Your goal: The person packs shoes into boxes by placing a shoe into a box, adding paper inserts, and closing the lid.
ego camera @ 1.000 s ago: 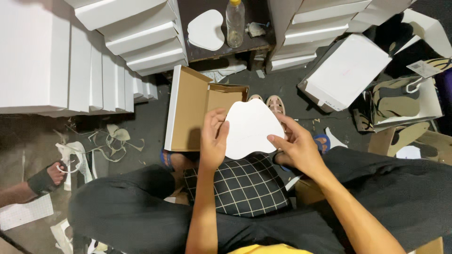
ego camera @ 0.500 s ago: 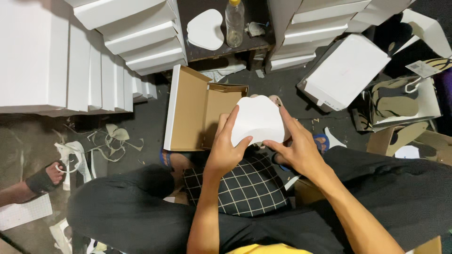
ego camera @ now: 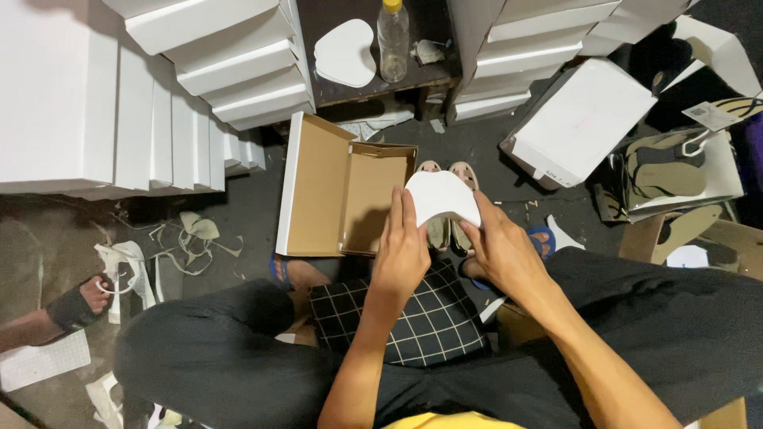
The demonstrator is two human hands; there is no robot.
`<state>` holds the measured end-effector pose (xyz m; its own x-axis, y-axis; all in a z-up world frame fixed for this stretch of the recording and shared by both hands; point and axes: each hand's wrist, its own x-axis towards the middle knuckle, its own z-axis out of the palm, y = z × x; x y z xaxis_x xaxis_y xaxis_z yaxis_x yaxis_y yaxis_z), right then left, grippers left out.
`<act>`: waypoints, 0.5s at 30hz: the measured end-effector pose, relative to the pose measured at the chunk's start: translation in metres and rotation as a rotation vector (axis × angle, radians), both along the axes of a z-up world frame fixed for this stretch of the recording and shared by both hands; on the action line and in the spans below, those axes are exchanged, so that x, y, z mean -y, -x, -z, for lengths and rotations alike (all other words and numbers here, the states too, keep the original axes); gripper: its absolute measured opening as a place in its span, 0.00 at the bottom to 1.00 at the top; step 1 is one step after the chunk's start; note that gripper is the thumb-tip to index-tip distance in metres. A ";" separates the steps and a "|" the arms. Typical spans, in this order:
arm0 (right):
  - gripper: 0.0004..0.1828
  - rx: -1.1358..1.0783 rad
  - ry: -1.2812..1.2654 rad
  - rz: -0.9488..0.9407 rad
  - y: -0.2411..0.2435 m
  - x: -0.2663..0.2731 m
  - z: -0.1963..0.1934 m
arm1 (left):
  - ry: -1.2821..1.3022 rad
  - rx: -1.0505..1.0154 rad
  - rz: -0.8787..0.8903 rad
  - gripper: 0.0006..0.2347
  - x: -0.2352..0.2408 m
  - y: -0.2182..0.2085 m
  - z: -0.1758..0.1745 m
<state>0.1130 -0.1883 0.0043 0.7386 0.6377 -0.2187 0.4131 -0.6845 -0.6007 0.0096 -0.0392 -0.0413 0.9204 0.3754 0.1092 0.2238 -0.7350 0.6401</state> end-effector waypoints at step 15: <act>0.40 -0.654 -0.233 0.150 0.011 -0.015 0.009 | 0.141 0.194 -0.069 0.29 0.058 -0.009 0.051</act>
<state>0.1020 -0.1734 -0.0048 0.5861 0.6235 -0.5174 -0.1713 -0.5289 -0.8312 0.0189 -0.0971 -0.0919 0.8587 0.4611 0.2236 0.1334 -0.6225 0.7712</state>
